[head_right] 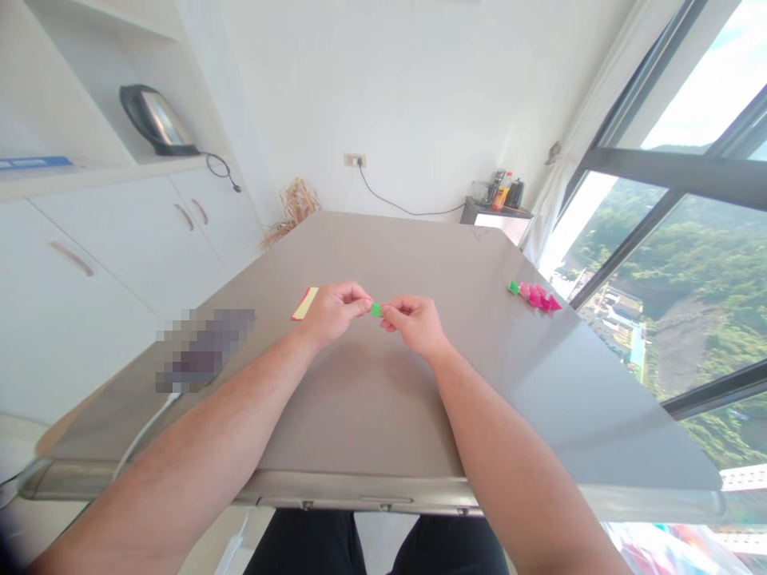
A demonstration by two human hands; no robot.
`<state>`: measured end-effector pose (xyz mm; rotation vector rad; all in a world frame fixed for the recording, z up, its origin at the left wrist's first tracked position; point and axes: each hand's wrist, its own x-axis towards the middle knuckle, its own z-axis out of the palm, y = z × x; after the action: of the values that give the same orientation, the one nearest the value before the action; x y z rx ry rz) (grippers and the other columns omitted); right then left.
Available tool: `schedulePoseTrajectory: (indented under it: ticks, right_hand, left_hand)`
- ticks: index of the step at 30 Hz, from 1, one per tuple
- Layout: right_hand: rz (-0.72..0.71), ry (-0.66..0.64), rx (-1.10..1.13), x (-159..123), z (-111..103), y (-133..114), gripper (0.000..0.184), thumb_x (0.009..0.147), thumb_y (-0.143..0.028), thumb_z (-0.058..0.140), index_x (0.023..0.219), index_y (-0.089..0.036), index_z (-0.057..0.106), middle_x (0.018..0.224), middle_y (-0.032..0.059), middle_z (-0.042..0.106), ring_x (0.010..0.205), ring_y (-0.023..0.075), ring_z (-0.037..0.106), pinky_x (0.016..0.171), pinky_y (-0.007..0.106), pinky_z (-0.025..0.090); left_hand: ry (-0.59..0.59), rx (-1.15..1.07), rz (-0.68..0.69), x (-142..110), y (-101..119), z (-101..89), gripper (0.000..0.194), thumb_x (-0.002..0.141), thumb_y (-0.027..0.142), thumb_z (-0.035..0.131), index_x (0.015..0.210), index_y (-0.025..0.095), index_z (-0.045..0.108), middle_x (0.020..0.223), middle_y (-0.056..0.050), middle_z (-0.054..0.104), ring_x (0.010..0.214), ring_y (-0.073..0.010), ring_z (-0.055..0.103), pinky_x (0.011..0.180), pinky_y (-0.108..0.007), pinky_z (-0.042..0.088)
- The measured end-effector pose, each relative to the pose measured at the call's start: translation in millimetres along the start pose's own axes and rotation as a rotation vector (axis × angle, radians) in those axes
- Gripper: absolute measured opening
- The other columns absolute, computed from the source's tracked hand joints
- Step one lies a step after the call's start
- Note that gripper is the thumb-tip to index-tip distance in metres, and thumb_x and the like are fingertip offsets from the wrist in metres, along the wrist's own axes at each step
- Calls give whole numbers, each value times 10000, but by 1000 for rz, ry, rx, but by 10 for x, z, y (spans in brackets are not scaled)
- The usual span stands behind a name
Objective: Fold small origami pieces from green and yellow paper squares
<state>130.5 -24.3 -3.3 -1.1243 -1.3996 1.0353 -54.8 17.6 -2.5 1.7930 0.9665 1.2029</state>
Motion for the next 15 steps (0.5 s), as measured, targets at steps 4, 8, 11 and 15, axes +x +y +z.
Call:
schedulePoseTrajectory:
  ticks: [4, 8, 11, 15]
  right_hand:
    - [-34, 57, -83, 1, 18, 3, 210, 770, -407, 717, 744, -198, 720, 681, 33, 730, 644, 169, 670, 678, 316, 543]
    - [-76, 218, -229, -10, 60, 19, 204, 809, -395, 659, 781, -215, 751, 718, 36, 743, 697, 184, 688, 689, 315, 537]
    - [-127, 246, -304, -20, 95, 40, 194, 804, -384, 661, 795, -222, 766, 760, 38, 758, 729, 189, 698, 713, 321, 539]
    - [-171, 192, -308, -13, 115, 68, 176, 767, -358, 700, 855, -227, 776, 850, 39, 778, 765, 190, 707, 733, 323, 547]
  left_hand:
    - [15, -39, -24, -12, 28, 20, 158, 790, 334, 696, 743, 184, 678, 656, 5, 642, 615, -121, 579, 612, -267, 473]
    - [45, -175, -176, -21, 33, 102, 242, 790, 387, 733, 903, 174, 706, 803, -39, 731, 659, -162, 691, 632, -312, 563]
    - [90, -256, -229, -23, 19, 182, 216, 779, 355, 745, 844, 153, 705, 802, -54, 745, 716, -196, 737, 685, -345, 610]
    - [159, -272, -201, -21, -17, 250, 196, 771, 329, 753, 860, 155, 747, 841, -57, 770, 802, -202, 748, 789, -376, 634]
